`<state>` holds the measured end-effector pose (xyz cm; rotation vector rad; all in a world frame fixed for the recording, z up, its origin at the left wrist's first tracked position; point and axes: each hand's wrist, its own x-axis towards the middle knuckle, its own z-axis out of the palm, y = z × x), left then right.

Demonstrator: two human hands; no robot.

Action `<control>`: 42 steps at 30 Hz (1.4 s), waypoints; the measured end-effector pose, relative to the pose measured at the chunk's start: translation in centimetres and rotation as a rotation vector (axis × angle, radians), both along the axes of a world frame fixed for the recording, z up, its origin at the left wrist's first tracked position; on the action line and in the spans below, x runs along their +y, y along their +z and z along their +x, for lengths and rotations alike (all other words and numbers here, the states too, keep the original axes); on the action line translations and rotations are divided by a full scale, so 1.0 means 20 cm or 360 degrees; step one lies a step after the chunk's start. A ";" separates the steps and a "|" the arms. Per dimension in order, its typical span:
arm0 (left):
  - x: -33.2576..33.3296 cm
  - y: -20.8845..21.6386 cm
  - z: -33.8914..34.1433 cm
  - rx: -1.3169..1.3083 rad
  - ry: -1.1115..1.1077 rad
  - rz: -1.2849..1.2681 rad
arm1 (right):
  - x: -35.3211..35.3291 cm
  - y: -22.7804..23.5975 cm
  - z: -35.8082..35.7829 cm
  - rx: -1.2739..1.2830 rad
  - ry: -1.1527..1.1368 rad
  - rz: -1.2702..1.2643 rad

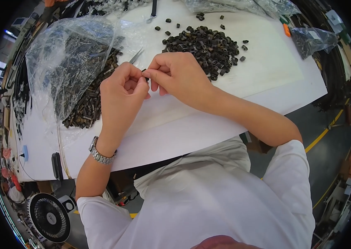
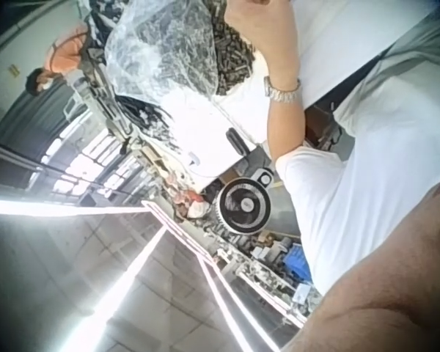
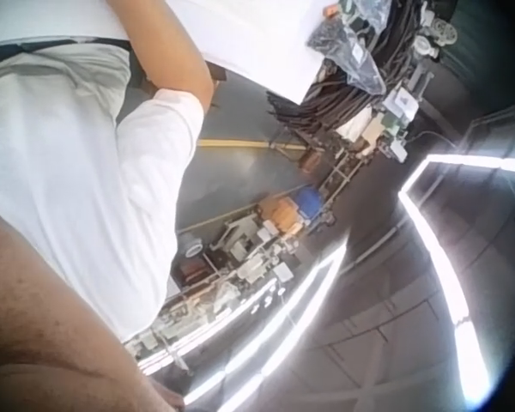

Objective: Assembling plastic buckle components by inserting small metal spring pins.

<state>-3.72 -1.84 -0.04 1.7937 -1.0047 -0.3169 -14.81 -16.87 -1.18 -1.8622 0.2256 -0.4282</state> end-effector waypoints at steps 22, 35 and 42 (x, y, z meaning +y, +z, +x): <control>0.02 -0.04 0.03 -0.0939 0.0045 -0.0036 | -0.05 -0.09 0.03 0.0128 0.0394 0.1308; 0.10 0.09 0.15 0.0419 -0.0520 0.0078 | -0.05 0.07 -0.03 0.0121 0.0428 0.0842; 0.08 0.06 0.18 0.0827 -0.0818 -0.0022 | -0.08 0.12 -0.06 0.0235 0.0458 0.0736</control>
